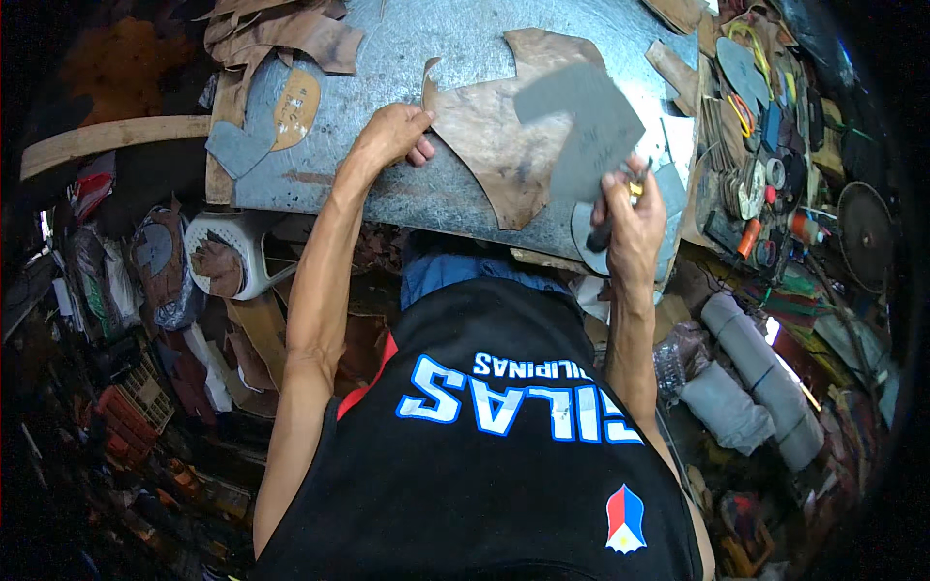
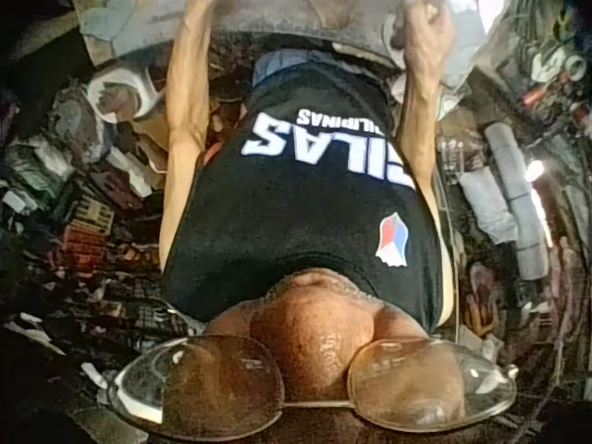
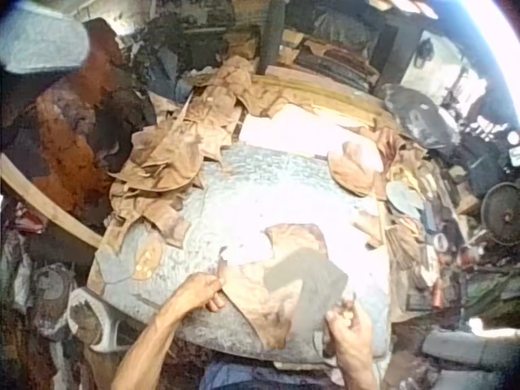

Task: The recorder uses a hand cutter to trace and cut out shoe components from a leather sheet using templates.

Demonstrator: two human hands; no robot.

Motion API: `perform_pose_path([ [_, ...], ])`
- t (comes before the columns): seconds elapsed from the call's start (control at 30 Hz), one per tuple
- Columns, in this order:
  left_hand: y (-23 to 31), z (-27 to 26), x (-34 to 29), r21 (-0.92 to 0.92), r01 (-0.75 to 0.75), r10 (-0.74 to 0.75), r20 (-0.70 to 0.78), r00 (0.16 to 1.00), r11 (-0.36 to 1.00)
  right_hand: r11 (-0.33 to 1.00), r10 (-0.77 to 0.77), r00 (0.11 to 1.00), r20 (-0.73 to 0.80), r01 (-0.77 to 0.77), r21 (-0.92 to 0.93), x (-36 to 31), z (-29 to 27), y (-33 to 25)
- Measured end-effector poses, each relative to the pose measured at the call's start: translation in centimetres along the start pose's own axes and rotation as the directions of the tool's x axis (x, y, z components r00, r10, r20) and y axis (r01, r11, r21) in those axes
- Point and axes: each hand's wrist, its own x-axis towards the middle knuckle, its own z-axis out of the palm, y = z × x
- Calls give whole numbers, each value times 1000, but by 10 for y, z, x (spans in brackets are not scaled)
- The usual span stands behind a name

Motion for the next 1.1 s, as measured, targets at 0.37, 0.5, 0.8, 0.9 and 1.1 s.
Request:
perform_pose_path([
  [0.37,23,27,-35,94,-63,75,-132,988,994,991,112,989,95,-105,-79,52,11,37],
  [0.5,26,51,-33,19,-341,333,-282,900,940,983,146,989,22,-143,-117,57,1,66],
  [0.8,-9,25,-3,801,-318,755,-234,613,507,960,158,987,0,-154,-236,66,-3,71],
  [0.9,-11,21,-3,775,-308,704,-236,670,552,898,77,997,7,-67,-435,78,-13,90],
  [1.1,-15,22,-8,774,-299,695,-239,678,558,704,-54,980,189,172,-690,88,11,44],
])
